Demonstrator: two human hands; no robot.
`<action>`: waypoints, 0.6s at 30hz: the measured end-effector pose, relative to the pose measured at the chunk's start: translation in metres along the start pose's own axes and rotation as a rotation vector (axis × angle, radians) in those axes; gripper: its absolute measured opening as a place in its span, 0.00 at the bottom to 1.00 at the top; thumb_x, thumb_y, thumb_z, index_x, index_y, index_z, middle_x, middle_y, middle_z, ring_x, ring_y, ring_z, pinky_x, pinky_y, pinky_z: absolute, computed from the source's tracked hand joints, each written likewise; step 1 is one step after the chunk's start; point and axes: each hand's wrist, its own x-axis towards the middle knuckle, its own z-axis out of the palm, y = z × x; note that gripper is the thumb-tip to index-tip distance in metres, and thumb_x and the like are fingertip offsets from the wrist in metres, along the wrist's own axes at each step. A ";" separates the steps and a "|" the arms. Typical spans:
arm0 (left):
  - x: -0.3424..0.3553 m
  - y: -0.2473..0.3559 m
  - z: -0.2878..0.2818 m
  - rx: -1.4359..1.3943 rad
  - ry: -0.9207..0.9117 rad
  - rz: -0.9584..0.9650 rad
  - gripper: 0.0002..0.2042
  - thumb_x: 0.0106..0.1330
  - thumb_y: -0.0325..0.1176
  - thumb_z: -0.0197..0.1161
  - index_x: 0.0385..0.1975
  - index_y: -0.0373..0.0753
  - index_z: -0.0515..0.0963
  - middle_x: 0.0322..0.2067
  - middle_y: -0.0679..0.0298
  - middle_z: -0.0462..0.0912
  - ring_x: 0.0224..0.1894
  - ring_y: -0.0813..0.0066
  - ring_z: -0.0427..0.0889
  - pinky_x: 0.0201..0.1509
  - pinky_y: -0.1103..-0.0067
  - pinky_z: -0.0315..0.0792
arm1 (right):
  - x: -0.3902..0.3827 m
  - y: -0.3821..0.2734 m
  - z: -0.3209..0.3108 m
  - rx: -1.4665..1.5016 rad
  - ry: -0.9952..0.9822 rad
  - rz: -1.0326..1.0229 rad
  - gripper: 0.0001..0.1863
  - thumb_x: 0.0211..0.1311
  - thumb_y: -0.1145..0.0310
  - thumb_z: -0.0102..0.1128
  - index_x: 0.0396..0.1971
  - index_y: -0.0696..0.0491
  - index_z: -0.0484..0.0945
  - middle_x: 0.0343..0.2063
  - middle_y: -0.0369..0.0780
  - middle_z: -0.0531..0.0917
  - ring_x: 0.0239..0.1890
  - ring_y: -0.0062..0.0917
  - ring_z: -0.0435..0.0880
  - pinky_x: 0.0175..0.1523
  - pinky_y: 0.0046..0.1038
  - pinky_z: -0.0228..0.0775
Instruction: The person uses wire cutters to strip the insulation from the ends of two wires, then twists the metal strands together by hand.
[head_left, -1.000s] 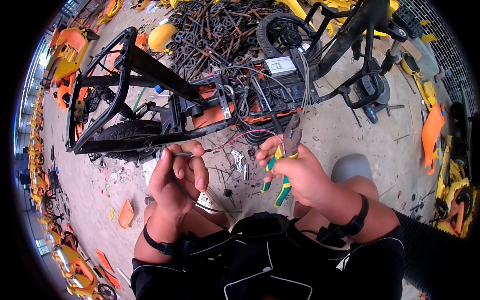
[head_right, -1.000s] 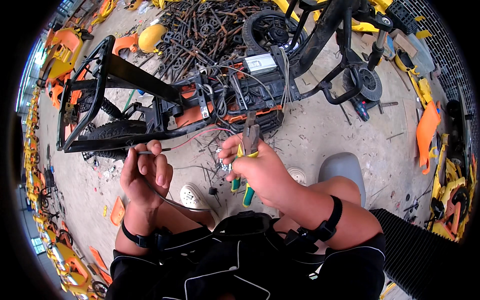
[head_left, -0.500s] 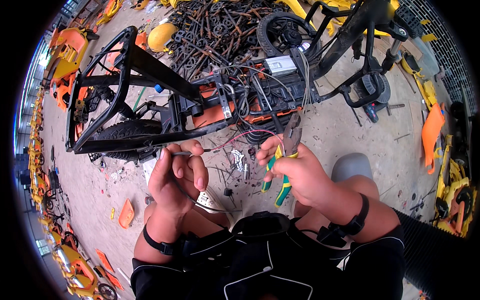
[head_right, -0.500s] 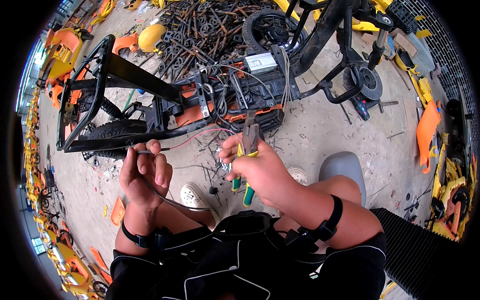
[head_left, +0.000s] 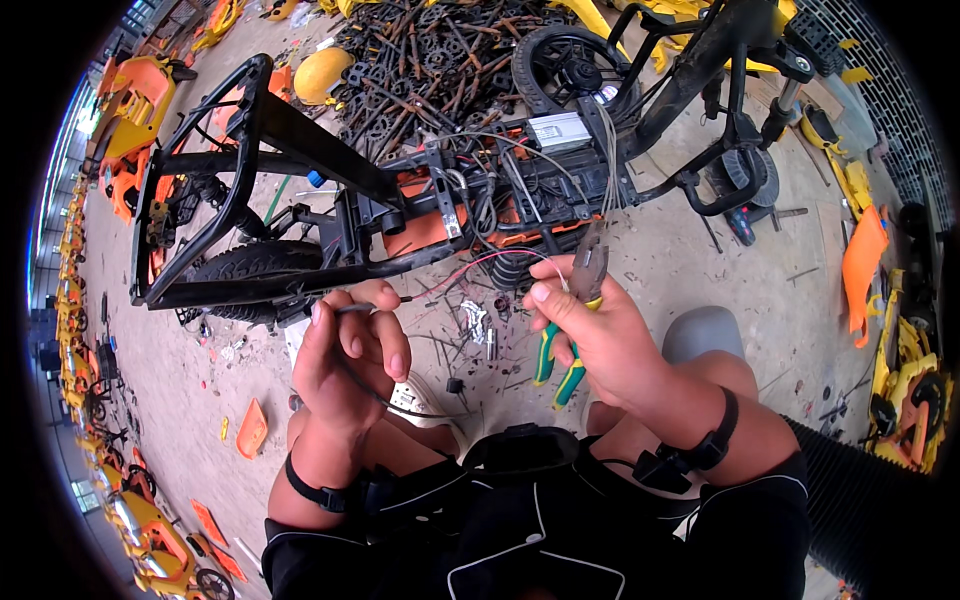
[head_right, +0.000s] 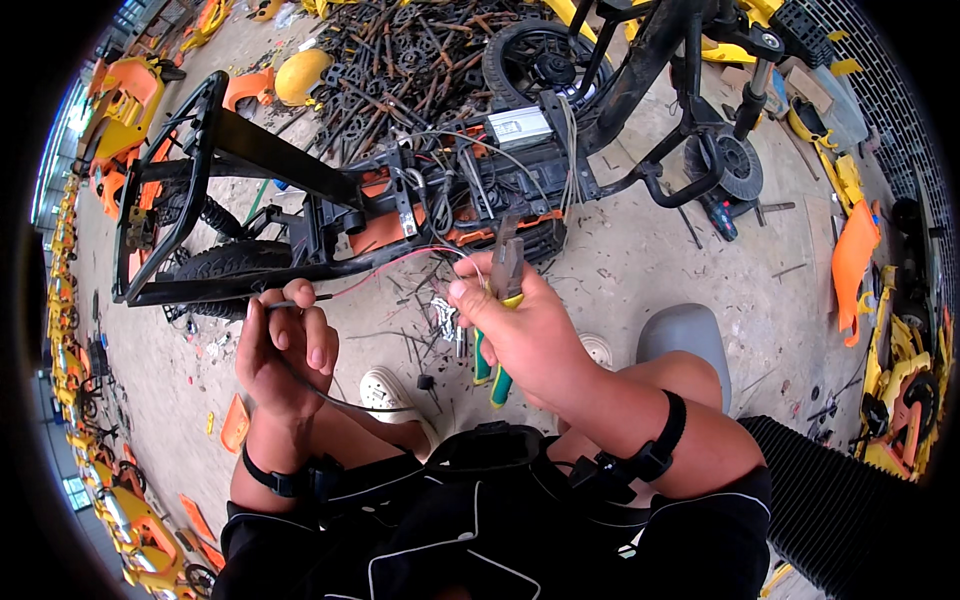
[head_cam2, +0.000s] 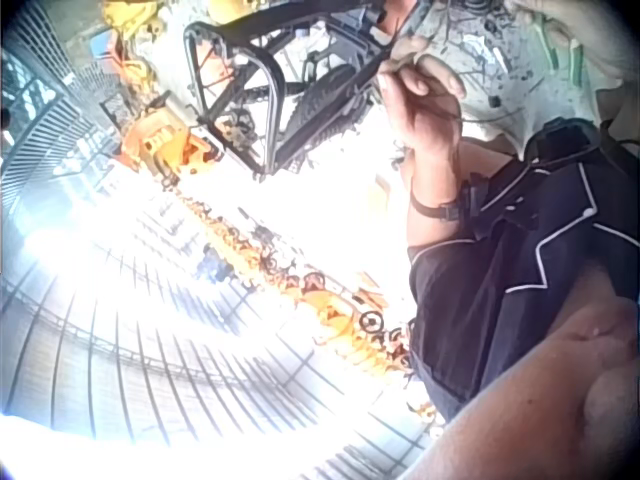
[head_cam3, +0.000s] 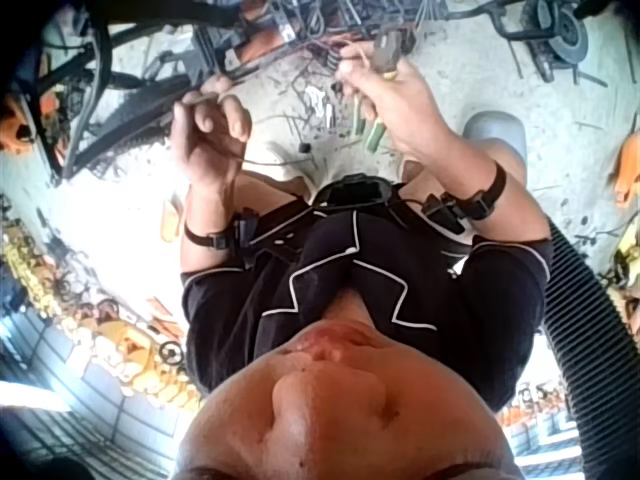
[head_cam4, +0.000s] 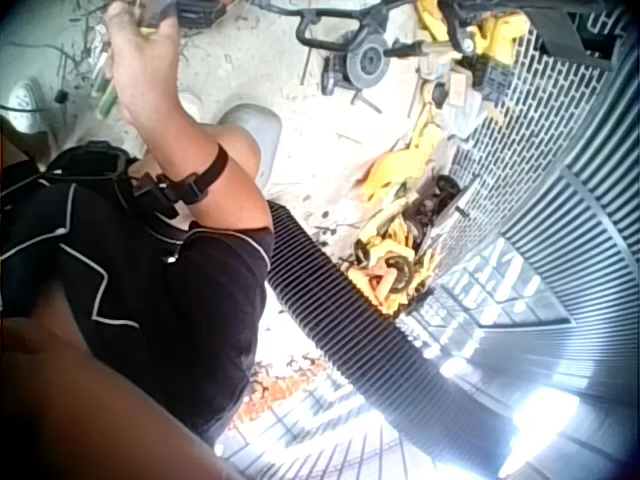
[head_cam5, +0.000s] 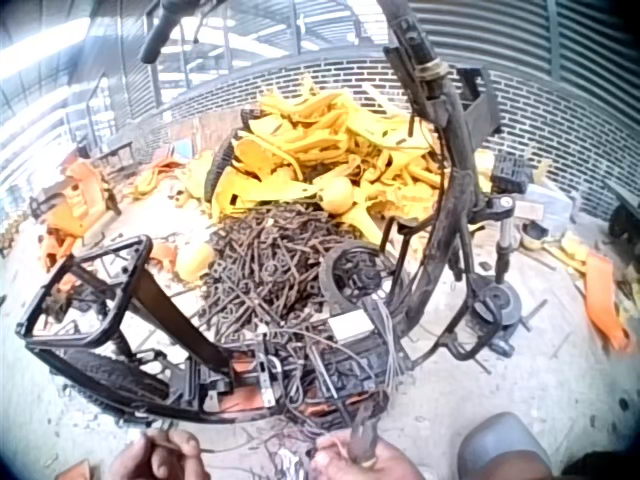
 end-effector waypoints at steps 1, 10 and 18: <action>0.000 0.000 -0.001 0.009 -0.011 0.003 0.21 0.79 0.43 0.40 0.21 0.40 0.65 0.47 0.52 0.77 0.19 0.70 0.71 0.20 0.77 0.68 | 0.000 -0.001 0.000 -0.010 0.014 0.002 0.17 0.72 0.66 0.58 0.55 0.56 0.71 0.40 0.39 0.81 0.39 0.19 0.79 0.27 0.18 0.68; -0.004 0.001 -0.003 0.045 -0.096 0.014 0.21 0.80 0.43 0.38 0.24 0.40 0.66 0.48 0.51 0.77 0.20 0.69 0.72 0.21 0.76 0.71 | 0.007 -0.002 -0.002 -0.071 0.104 -0.051 0.16 0.71 0.67 0.60 0.54 0.57 0.74 0.38 0.39 0.82 0.37 0.17 0.79 0.25 0.15 0.66; -0.009 0.003 -0.008 0.063 -0.073 0.034 0.21 0.76 0.46 0.46 0.22 0.39 0.65 0.49 0.44 0.77 0.23 0.62 0.79 0.26 0.76 0.75 | 0.010 0.003 0.000 -0.166 0.040 -0.120 0.15 0.68 0.73 0.62 0.52 0.57 0.76 0.36 0.36 0.82 0.26 0.11 0.74 0.25 0.16 0.63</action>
